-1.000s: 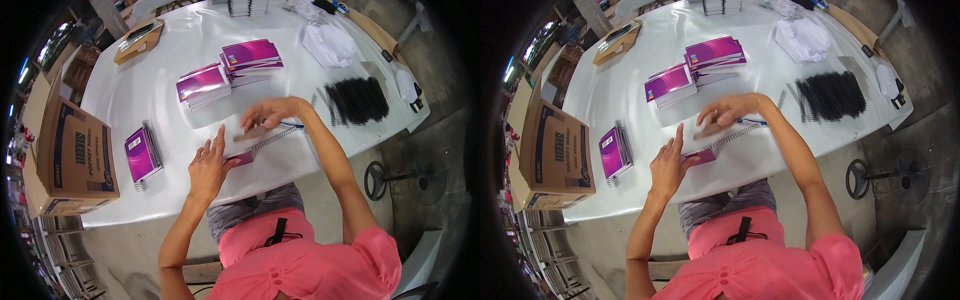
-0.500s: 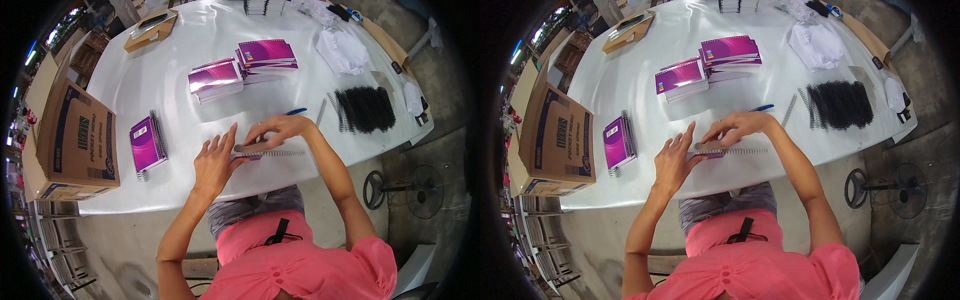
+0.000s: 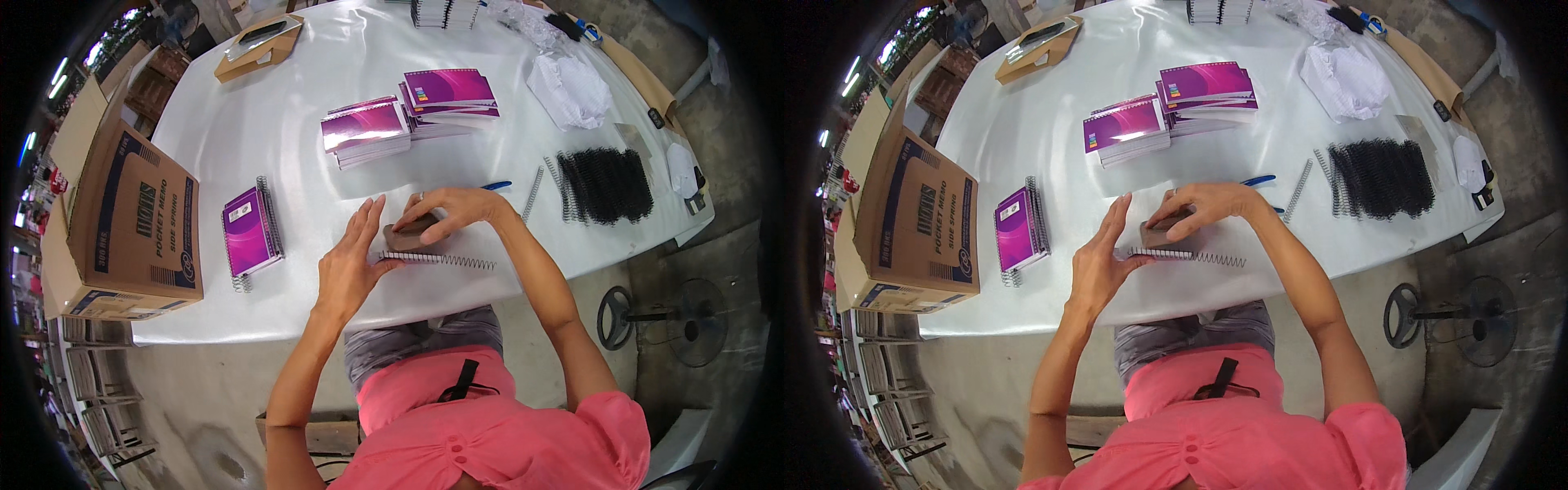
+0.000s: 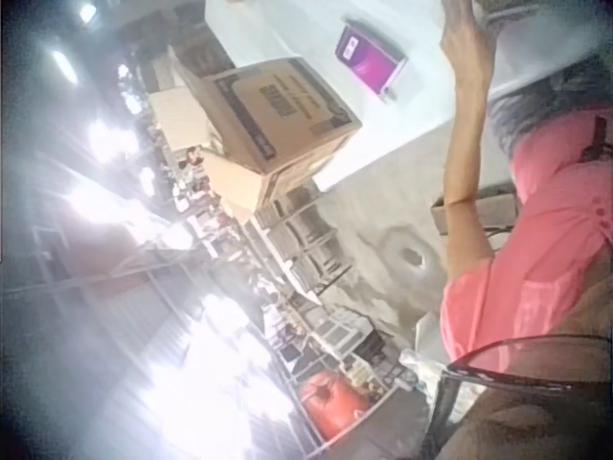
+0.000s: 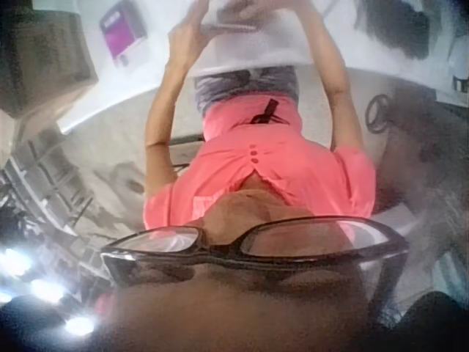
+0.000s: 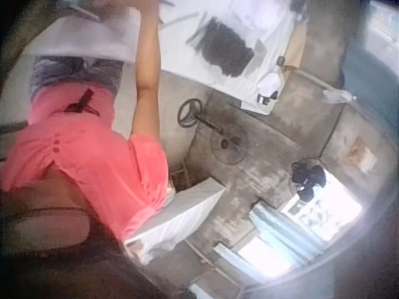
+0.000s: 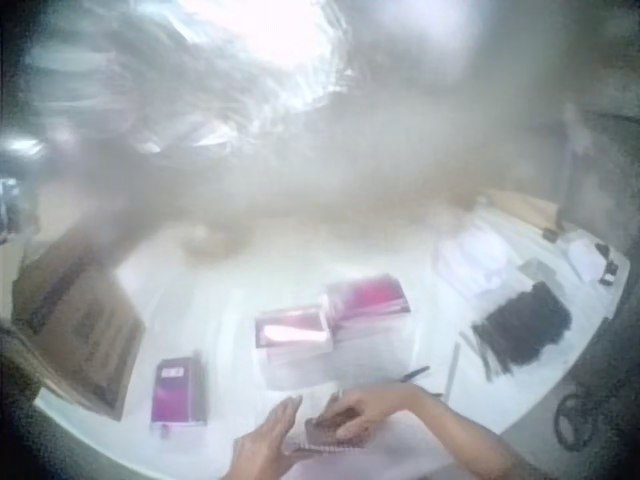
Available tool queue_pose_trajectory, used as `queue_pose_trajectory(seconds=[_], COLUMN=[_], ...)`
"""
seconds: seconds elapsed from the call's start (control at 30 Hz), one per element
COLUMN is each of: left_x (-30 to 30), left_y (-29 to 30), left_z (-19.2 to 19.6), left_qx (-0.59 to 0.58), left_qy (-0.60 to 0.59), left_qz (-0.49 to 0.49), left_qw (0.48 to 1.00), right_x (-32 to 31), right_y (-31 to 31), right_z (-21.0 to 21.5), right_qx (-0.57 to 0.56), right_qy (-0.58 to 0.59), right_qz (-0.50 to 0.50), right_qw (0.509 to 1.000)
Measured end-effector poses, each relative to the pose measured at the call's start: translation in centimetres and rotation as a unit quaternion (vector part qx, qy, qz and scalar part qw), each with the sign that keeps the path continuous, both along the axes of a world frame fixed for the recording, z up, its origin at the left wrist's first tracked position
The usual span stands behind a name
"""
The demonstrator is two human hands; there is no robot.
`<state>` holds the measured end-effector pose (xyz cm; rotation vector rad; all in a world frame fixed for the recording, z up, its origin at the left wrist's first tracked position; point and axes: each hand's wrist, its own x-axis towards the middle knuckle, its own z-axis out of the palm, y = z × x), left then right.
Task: The person manually inserts wire spirals into the punched holes of small purple notebooks and uses pliers to crimp the ends of the wires.
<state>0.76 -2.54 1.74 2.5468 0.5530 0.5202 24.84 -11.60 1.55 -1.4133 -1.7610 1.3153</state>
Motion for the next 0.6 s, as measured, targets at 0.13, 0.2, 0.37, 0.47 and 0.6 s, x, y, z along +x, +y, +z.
queue_pose_trajectory(seconds=[0.13, 0.2, 0.37, 0.47, 0.6], left_x=[-0.2, -0.4, -0.6, -0.2, -0.5], left_y=[0.5, 0.4, 0.7, 0.5, 0.2], left_z=[-1.3, -1.8, -4.1, -4.4, -4.6], left_qx=[-0.159, -0.203, -0.288, -0.305, -0.309], left_qy=[-0.063, -0.080, -0.177, -0.218, -0.207], left_qz=[0.018, 0.030, 0.027, 0.022, 0.036], left_qw=[0.985, 0.975, 0.941, 0.927, 0.928], right_x=[0.3, -0.5, -0.8, -0.7, -1.6], right_y=[-0.2, 0.3, 0.7, 0.8, 1.1], right_z=[-1.1, 0.3, 0.4, 0.3, 0.4], right_qx=[0.046, -0.007, -0.004, -0.012, 0.004], right_qy=[0.353, -0.004, 0.165, 0.121, 0.118], right_qz=[0.060, -0.017, 0.003, -0.003, 0.002], right_qw=[0.933, 1.000, 0.986, 0.993, 0.993])
